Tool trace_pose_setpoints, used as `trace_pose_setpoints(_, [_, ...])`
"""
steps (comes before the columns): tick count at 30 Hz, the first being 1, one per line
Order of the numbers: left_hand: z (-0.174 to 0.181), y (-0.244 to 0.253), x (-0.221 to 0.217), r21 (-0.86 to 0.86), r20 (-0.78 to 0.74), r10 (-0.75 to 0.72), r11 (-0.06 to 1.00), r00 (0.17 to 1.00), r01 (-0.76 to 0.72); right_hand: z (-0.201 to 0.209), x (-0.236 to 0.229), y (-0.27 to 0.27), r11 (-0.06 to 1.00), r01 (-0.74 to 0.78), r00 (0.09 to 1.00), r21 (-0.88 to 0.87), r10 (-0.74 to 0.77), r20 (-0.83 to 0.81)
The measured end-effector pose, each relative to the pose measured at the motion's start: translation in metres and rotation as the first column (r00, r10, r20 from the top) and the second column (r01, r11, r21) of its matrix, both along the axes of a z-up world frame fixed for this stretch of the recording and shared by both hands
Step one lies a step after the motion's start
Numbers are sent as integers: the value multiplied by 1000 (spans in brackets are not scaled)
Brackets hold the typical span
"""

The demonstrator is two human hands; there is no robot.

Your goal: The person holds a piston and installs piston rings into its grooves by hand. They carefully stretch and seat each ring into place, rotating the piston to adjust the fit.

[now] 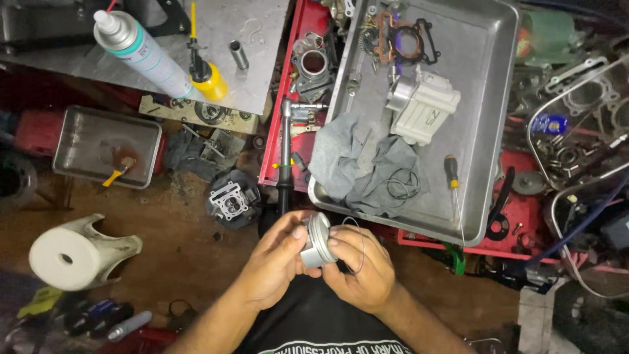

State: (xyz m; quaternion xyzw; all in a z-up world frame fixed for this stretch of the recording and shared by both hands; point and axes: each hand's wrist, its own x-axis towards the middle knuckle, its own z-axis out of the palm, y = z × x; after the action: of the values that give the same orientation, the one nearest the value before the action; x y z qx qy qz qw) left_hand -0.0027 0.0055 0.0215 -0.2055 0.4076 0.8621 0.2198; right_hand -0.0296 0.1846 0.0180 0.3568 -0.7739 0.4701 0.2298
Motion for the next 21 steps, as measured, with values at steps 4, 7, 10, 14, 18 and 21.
trace_pose_setpoints(4, [-13, -2, 5, 17, -30, 63, 998, 998, -63, 4, -2, 1, 998, -21, 999, 61, 23, -37])
trace_pose_setpoints(7, [-19, -6, 5, 64, -254, 82, 996, 964, -68, 5, -1, 2, 1000, -12, 999, -21, 13, 44])
trace_pose_setpoints(10, [-18, -11, 2, 5, -469, 111, 992, 876, -123, -8, 5, 13, 999, 12, 974, -41, -3, 229])
trace_pose_setpoints(14, [-19, -20, -3, 31, -479, 148, 988, 865, -153, -27, 7, 20, 883, 30, 718, -468, 307, 625])
trace_pose_setpoints(18, [-28, -23, -2, -6, -521, 128, 988, 844, -153, -28, 2, 15, 791, 91, 556, -605, 464, 689])
trace_pose_setpoints(21, [-27, -22, -3, -54, -554, 83, 989, 828, -136, -23, 3, 10, 753, 45, 478, -656, 561, 676])
